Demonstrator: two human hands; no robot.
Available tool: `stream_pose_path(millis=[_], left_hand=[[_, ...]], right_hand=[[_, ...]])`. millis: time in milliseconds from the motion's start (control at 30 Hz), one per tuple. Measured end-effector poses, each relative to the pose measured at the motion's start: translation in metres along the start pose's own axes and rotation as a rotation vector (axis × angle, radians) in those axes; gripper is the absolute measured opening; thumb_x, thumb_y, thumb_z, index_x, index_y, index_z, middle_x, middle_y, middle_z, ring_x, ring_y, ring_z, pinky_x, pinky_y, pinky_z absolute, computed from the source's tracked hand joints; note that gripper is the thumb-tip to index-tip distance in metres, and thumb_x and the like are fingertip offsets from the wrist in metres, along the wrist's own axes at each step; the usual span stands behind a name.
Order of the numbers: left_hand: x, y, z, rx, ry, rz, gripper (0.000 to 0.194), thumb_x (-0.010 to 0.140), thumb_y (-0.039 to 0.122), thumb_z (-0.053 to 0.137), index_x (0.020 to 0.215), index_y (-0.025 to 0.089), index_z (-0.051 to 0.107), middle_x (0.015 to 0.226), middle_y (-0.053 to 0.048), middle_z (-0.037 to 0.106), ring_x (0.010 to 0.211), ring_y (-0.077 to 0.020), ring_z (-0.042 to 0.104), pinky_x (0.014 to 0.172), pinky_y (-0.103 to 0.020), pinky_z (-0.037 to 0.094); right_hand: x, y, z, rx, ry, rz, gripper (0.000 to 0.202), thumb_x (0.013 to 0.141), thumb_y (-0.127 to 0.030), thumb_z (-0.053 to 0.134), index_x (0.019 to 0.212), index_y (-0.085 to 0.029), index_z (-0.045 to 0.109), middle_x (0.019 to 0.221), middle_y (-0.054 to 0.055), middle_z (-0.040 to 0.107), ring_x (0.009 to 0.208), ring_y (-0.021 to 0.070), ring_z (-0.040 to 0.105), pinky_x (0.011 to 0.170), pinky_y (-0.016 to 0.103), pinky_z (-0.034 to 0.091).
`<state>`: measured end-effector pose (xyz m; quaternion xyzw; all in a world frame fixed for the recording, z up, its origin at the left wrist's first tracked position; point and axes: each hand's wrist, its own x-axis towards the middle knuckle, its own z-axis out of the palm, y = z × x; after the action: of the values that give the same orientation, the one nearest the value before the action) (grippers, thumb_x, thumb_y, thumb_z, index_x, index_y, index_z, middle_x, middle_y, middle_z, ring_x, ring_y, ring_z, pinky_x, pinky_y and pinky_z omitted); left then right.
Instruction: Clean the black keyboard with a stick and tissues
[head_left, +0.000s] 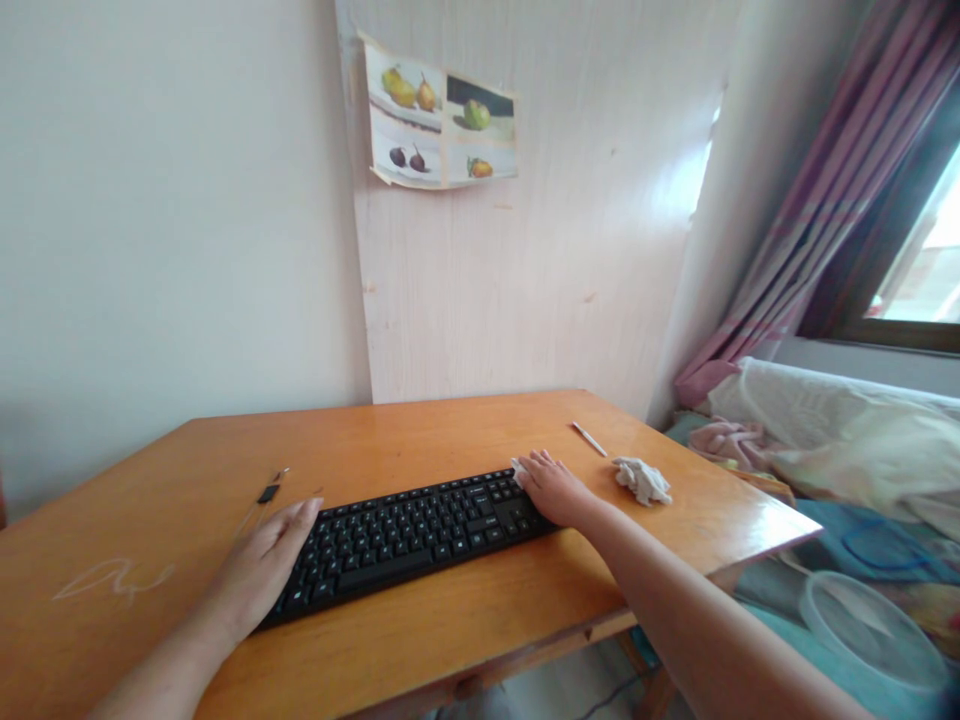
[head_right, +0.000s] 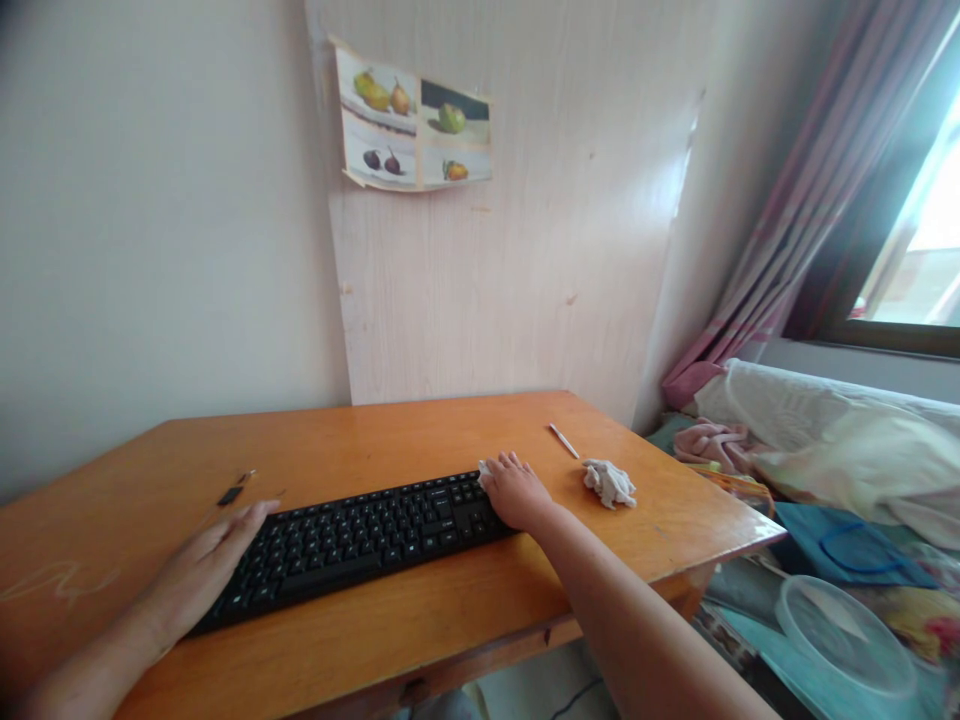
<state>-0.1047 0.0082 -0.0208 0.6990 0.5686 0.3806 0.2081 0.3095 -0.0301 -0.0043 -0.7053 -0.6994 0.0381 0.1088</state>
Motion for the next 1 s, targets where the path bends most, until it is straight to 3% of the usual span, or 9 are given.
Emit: stream_pose_path(millis=[233,400,600,1000], left_hand=[[-0.002,0.003,0.001,-0.037,0.012,-0.017,0.066,0.088,0.069,0.039,0.118,0.02,0.071,0.133,-0.009,0.066,0.134,-0.0301,0.051,0.119,-0.048,0.029],[-0.004,0.005,0.003,-0.069,0.024,-0.029,0.068,0.088,0.071,0.038,0.116,0.019,0.072,0.132,-0.009,0.067,0.133,-0.0298,0.053,0.119,-0.046,0.03],[-0.007,0.013,0.003,-0.114,0.037,-0.039,0.072,0.089,0.071,0.033,0.115,0.017,0.073,0.133,-0.011,0.066,0.135,-0.028,0.051,0.119,-0.044,0.029],[-0.012,0.012,0.002,-0.247,0.027,-0.098,0.083,0.092,0.072,0.018,0.127,0.014,0.065,0.138,-0.014,0.062,0.137,-0.0258,0.049,0.121,-0.043,0.026]], right_hand=[[-0.038,0.022,0.015,0.053,0.125,0.01,0.053,0.103,-0.035,0.027,0.147,-0.011,0.045,0.156,0.019,0.038,0.148,0.0298,0.027,0.116,0.05,0.03],[-0.073,0.019,0.026,0.024,0.226,-0.017,0.051,0.102,-0.034,0.029,0.144,-0.013,0.05,0.155,0.017,0.041,0.149,0.0289,0.025,0.117,0.053,0.029],[-0.088,-0.011,0.034,-0.032,0.234,-0.084,0.051,0.101,-0.031,0.032,0.143,-0.011,0.051,0.154,0.017,0.042,0.148,0.0292,0.028,0.119,0.051,0.026],[-0.074,-0.094,0.034,0.001,0.153,-0.308,0.051,0.101,-0.029,0.034,0.147,-0.012,0.048,0.153,0.016,0.042,0.147,0.0288,0.03,0.118,0.052,0.028]])
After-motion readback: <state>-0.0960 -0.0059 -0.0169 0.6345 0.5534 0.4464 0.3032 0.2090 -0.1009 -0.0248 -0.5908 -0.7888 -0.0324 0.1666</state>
